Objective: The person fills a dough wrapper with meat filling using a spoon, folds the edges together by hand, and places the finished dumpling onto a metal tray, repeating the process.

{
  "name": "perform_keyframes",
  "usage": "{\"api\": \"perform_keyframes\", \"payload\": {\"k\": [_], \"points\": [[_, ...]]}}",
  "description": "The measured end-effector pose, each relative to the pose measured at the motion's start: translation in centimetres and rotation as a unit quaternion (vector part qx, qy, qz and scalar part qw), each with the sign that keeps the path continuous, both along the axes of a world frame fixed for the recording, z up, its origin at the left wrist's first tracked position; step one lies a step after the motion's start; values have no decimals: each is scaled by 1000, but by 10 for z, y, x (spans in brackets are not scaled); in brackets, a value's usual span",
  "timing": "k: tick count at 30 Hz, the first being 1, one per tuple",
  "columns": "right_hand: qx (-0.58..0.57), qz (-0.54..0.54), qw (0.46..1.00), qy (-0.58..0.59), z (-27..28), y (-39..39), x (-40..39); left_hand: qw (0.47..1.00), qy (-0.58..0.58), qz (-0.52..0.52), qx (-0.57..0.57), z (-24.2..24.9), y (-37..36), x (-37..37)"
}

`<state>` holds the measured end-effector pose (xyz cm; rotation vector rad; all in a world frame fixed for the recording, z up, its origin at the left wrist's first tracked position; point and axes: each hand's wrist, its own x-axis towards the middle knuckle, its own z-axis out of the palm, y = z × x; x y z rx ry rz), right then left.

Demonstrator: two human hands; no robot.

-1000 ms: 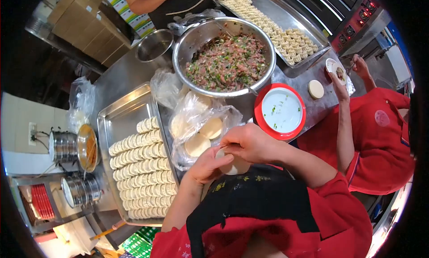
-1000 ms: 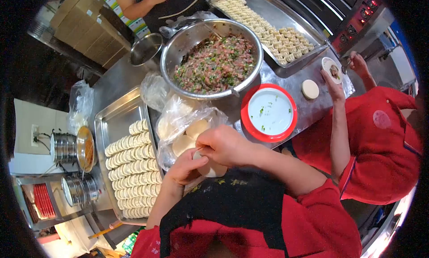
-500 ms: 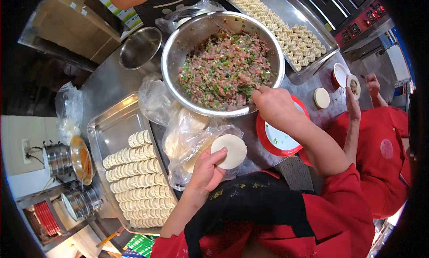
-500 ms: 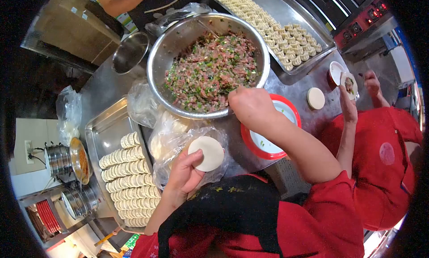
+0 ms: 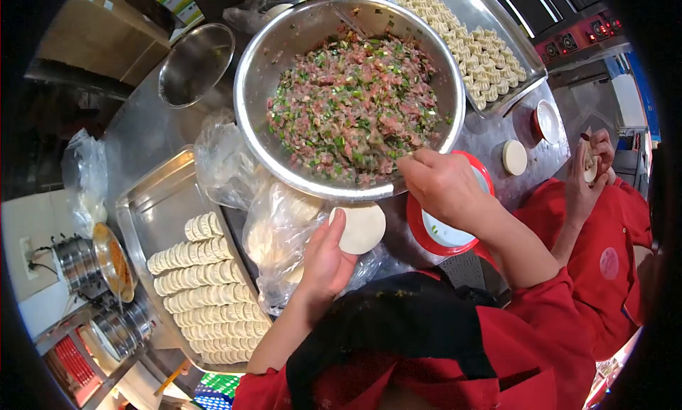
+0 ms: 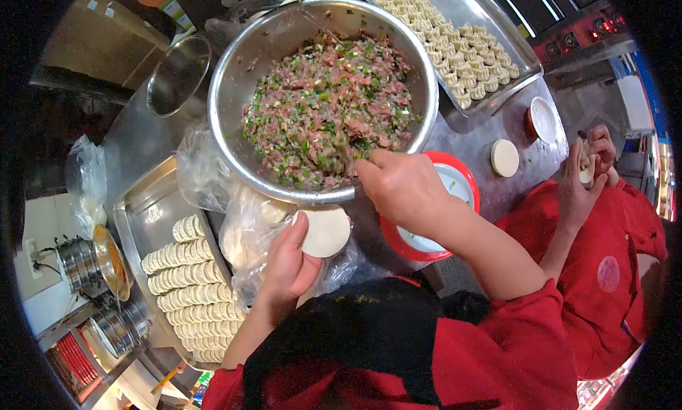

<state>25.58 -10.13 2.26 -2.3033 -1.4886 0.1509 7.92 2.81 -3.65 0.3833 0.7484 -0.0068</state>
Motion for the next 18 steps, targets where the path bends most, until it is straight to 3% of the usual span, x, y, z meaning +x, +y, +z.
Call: {"api": "perform_keyframes", "payload": {"k": [5, 11, 14, 18], "points": [[-22, 23, 999, 8, 7, -10, -5, 1000, -10, 19, -23, 0, 1, 5], [30, -14, 998, 48, 16, 0, 5, 999, -39, 16, -34, 3, 5, 5], [-21, -12, 997, 69, 13, 3, -2, 999, -38, 27, -27, 6, 7, 6], [-38, -21, 977, 211, 12, 8, -3, 997, -51, 35, -43, 7, 8, 4]]}}
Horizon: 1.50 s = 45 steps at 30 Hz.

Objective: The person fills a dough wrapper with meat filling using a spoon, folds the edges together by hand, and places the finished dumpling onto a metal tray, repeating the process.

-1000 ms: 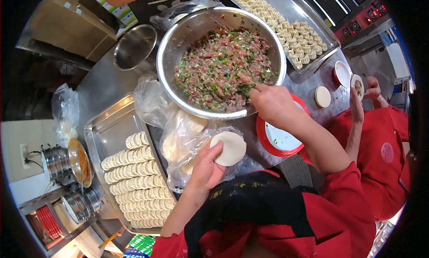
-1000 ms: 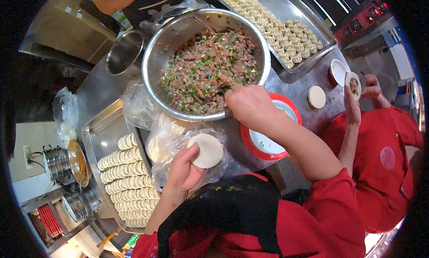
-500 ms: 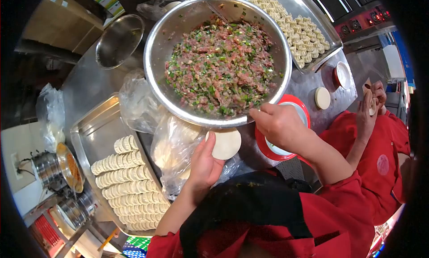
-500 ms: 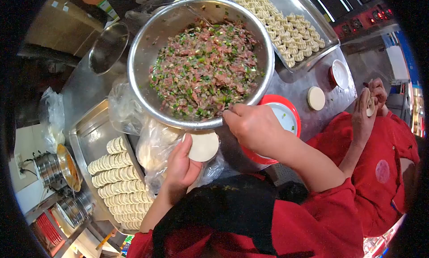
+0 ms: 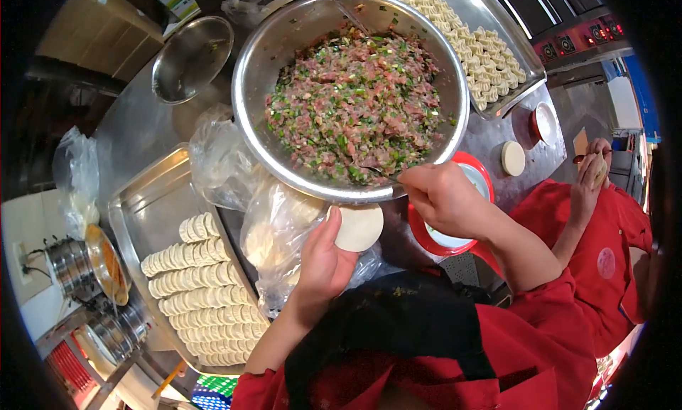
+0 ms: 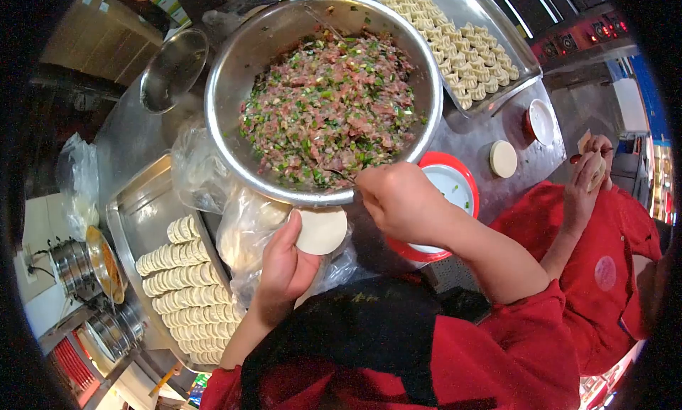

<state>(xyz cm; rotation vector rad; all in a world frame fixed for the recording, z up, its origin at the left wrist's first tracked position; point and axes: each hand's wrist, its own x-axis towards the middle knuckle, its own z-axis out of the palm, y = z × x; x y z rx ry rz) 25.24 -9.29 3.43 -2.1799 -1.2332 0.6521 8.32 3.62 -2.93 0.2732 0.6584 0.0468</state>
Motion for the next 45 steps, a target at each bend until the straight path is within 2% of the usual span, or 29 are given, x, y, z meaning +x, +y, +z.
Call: {"api": "perform_keyframes", "payload": {"k": [1, 5, 7, 8, 9, 10, 11, 15, 20, 22, 24, 25, 26, 28, 31, 36, 40, 42, 45], "points": [[15, -11, 999, 51, -1, 2, 1, 1000, -4, 1, -1, 0, 0, -1], [71, 2, 994, 77, -15, 4, 6, 1000, 8, 10, 16, 8, 2, -8], [116, -65, 979, 152, -27, 5, 11, 999, 28, 2, 33, 15, 2, -12], [122, -63, 979, 152, -26, 3, 15, 999, 27, 4, 39, 15, 1, -15], [66, -170, 926, 332, -17, 5, 19, 999, 30, 1, 37, 14, 1, -19], [7, -266, 827, 495, -10, 5, 22, 999, 32, -2, 36, 15, 0, -22], [63, -269, 808, 521, -7, 3, 21, 999, 30, -2, 42, 18, 1, -26], [104, -271, 781, 552, 7, -7, 22, 998, 23, 2, 61, 36, 10, -31], [159, -285, 812, 484, 43, -15, 2, 989, -21, 27, 143, 51, 21, -8], [172, -271, 848, 422, 47, -21, -10, 993, -50, 66, 83, 48, 20, 7], [184, -249, 909, 279, 43, -23, -30, 992, -89, 56, 73, 52, 15, 16], [237, -200, 935, 170, 32, -24, -41, 990, -114, 63, 56, 54, 10, 19], [240, -170, 956, 14, 28, -27, -54, 987, -138, 69, 38, 56, 4, 21], [279, -86, 938, -186, 8, -27, -70, 987, -136, 80, 35, 55, -5, 25], [240, -49, 933, -265, 1, -30, -90, 988, -98, 107, 44, 57, -10, 26], [248, -45, 936, -246, 14, -44, -74, 990, -109, 86, 10, 41, -4, 15], [302, -55, 928, -213, 26, -43, -56, 990, -111, 88, -19, 41, -4, 13], [326, -16, 924, -201, 23, -38, -47, 991, -110, 80, -8, 41, -3, 15], [296, 21, 932, -209, 16, -32, -44, 992, -105, 73, 13, 40, -1, 19]]}}
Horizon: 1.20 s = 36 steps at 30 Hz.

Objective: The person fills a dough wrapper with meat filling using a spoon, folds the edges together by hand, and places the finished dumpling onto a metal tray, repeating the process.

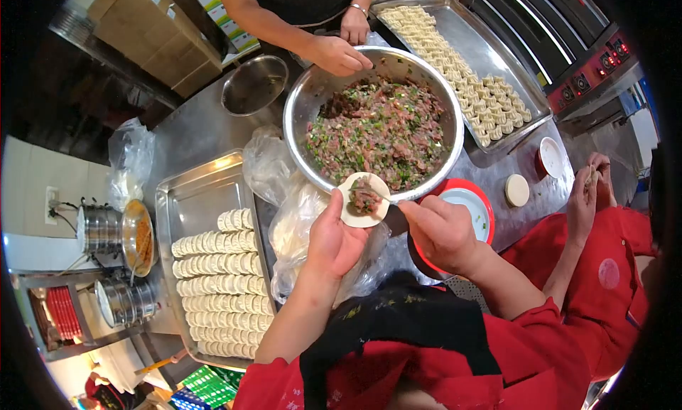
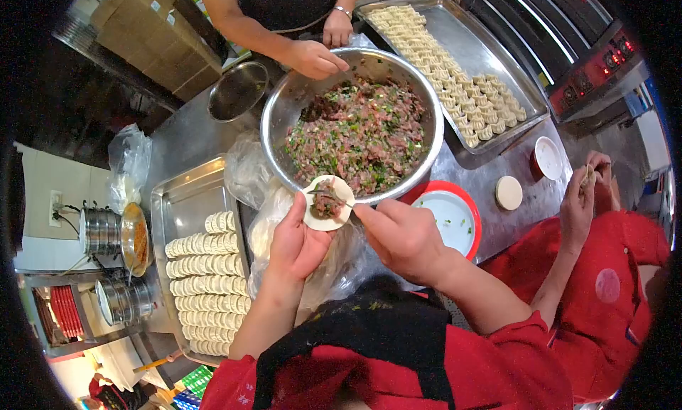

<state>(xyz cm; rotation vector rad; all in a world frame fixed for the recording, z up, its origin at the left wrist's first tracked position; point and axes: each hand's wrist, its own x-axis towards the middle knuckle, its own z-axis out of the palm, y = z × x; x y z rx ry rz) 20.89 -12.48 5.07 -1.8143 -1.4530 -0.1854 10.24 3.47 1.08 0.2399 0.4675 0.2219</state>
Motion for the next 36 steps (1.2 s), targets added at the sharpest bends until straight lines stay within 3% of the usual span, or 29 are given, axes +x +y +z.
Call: {"api": "perform_keyframes", "payload": {"k": [13, 16, 19, 21, 23, 33, 36], "points": [[-70, -32, 995, -59, -30, 14, 38, 997, 65, -9, 40, -6, 8, 23], [-91, -152, 981, -72, -38, 15, 62, 998, 44, -24, 24, -4, 11, 25], [-114, -165, 978, -57, -28, 11, 63, 999, 36, -20, 3, -8, 16, 25], [-66, -157, 985, -30, -16, 10, 56, 999, 35, -14, -3, -9, 18, 26], [-34, -63, 997, 35, -4, 11, 47, 1000, 17, -16, 5, -9, 17, 26], [-37, -12, 993, -109, -17, -1, -2, 999, -20, -29, -2, 1, 12, 3], [-2, -32, 994, -103, -19, -8, -16, 988, -114, -40, -99, -4, 14, -6]]}}
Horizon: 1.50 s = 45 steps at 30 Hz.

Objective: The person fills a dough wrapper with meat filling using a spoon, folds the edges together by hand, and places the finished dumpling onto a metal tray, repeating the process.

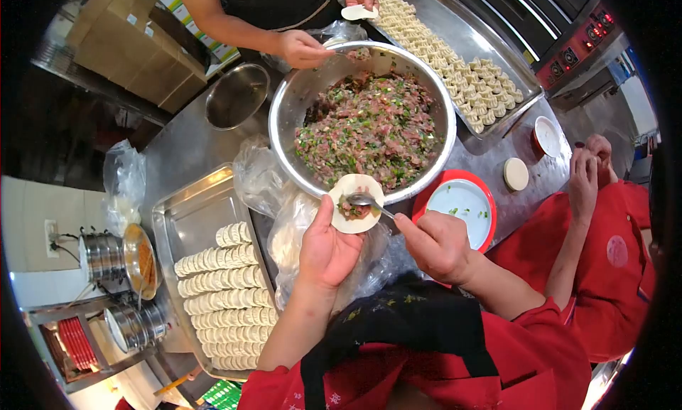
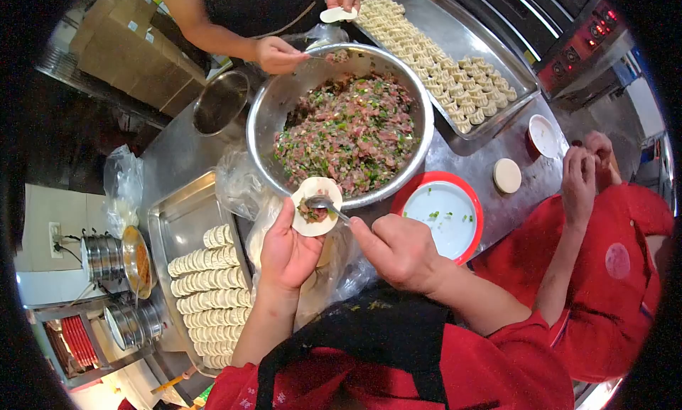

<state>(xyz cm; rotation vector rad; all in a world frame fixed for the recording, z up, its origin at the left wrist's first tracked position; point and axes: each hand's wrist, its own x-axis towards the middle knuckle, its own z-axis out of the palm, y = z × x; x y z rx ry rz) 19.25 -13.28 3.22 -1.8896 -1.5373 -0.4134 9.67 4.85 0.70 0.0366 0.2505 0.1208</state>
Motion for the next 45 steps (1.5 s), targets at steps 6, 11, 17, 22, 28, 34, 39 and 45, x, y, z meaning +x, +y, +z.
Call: {"api": "perform_keyframes", "payload": {"k": [6, 11, 17, 22, 28, 34, 39, 45], "points": [[27, -43, 998, 36, 11, -14, -34, 1000, 12, -7, -14, 13, -17, -14], [22, -76, 989, 126, 35, -32, -60, 995, 51, -27, 79, 10, -34, -33], [-4, -145, 805, 575, 33, -52, -74, 985, 89, -70, 127, 11, -53, -58], [10, -147, 706, 693, 47, -56, -81, 994, -7, -107, -8, -14, -57, -73], [81, -72, 413, 904, 32, -66, -77, 992, 13, -125, -24, -19, -70, -69], [103, 23, 222, 969, 3, -86, -64, 989, 15, -144, -18, -13, -79, -61], [173, -85, 406, 893, 24, -107, -60, 985, 96, -137, 40, -24, -82, -62], [28, -316, 906, 278, -47, -140, -46, 978, 150, -121, 83, -23, -85, -64]]}}
